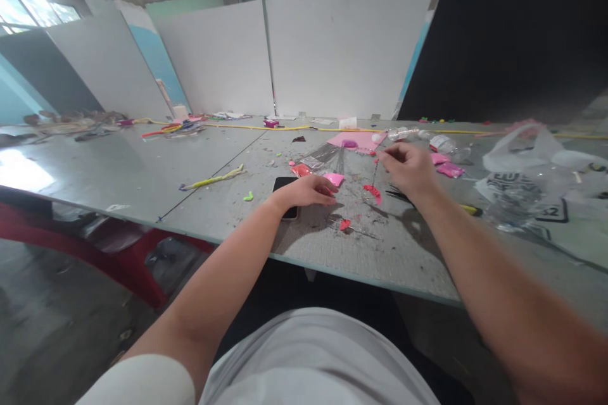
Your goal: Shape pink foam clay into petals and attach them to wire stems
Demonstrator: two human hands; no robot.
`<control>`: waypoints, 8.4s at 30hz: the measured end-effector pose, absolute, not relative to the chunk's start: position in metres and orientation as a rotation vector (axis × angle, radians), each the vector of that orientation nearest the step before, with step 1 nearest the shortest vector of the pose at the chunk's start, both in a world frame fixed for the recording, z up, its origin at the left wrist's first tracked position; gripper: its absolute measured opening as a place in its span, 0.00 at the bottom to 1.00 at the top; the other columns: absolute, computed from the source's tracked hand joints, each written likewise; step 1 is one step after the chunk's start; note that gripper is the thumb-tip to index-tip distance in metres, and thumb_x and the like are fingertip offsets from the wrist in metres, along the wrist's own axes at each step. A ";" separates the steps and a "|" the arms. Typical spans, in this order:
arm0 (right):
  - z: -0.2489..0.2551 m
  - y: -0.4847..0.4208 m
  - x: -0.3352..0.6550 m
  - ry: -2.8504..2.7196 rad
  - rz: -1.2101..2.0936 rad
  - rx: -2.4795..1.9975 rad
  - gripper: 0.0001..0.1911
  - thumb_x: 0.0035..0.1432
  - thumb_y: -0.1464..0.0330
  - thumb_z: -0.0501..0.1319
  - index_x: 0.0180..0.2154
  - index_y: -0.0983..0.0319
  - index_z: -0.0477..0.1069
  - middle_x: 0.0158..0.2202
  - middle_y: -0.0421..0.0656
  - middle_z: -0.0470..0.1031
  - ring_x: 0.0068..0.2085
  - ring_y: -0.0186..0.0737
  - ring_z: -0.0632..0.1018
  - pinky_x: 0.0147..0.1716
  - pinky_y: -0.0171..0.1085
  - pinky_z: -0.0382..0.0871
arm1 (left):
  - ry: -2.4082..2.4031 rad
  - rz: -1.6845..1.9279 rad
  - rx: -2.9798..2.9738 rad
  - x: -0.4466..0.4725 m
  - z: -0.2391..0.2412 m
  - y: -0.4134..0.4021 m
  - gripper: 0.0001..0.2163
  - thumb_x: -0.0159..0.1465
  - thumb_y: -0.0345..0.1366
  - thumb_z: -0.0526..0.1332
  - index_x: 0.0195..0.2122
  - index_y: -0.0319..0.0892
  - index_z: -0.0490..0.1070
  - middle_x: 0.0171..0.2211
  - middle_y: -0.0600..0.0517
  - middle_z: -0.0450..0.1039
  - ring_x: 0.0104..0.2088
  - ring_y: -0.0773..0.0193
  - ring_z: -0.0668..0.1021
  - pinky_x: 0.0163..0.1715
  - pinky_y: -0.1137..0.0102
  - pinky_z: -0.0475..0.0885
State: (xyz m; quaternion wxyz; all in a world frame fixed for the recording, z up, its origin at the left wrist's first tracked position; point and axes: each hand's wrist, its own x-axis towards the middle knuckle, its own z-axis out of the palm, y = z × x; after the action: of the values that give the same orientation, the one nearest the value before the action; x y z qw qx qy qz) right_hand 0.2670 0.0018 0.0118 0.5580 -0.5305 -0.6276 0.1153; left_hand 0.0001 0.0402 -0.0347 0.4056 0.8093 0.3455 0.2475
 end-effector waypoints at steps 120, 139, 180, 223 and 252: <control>-0.029 0.010 0.244 -2.051 0.209 -1.133 0.11 0.63 0.61 0.64 0.42 0.58 0.81 0.35 0.44 0.83 0.33 0.43 0.79 0.34 0.41 0.70 | 0.855 0.963 1.864 0.014 -0.038 0.040 0.14 0.63 0.41 0.70 0.44 0.39 0.72 0.36 0.49 0.78 0.35 0.66 0.78 0.40 0.67 0.74; -0.024 -0.004 0.232 -2.133 0.130 -0.947 0.08 0.65 0.61 0.64 0.38 0.57 0.81 0.31 0.43 0.79 0.30 0.41 0.75 0.32 0.41 0.65 | 0.557 1.003 1.652 0.018 -0.031 0.032 0.12 0.60 0.40 0.72 0.37 0.38 0.74 0.32 0.52 0.75 0.34 0.69 0.77 0.39 0.70 0.71; -0.019 -0.002 0.238 -1.952 0.379 -1.155 0.13 0.68 0.60 0.59 0.34 0.60 0.74 0.25 0.42 0.78 0.22 0.37 0.73 0.26 0.39 0.64 | 1.041 0.801 2.647 0.006 -0.041 0.044 0.06 0.61 0.29 0.64 0.38 0.38 0.81 0.35 0.46 0.82 0.35 0.60 0.79 0.38 0.67 0.70; -0.012 -0.023 0.222 -1.975 0.340 -0.847 0.13 0.63 0.55 0.69 0.40 0.57 0.82 0.37 0.46 0.81 0.35 0.44 0.80 0.31 0.42 0.75 | 0.612 0.901 1.766 0.014 -0.016 0.015 0.07 0.59 0.36 0.66 0.29 0.38 0.73 0.19 0.58 0.65 0.22 0.73 0.66 0.25 0.73 0.61; -0.018 -0.016 0.233 -1.567 1.319 -0.792 0.22 0.51 0.47 0.76 0.31 0.58 0.78 0.28 0.41 0.78 0.26 0.35 0.73 0.24 0.36 0.65 | 0.773 1.316 1.796 0.020 -0.015 0.014 0.11 0.63 0.43 0.66 0.31 0.40 0.72 0.26 0.55 0.69 0.26 0.71 0.68 0.29 0.71 0.63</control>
State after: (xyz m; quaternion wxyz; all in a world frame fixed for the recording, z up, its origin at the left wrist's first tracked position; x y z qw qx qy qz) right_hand 0.2330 -0.0156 -0.0180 0.4555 -0.3212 -0.6353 0.5346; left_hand 0.0196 0.0137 -0.0153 0.3823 0.7042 0.3030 0.5159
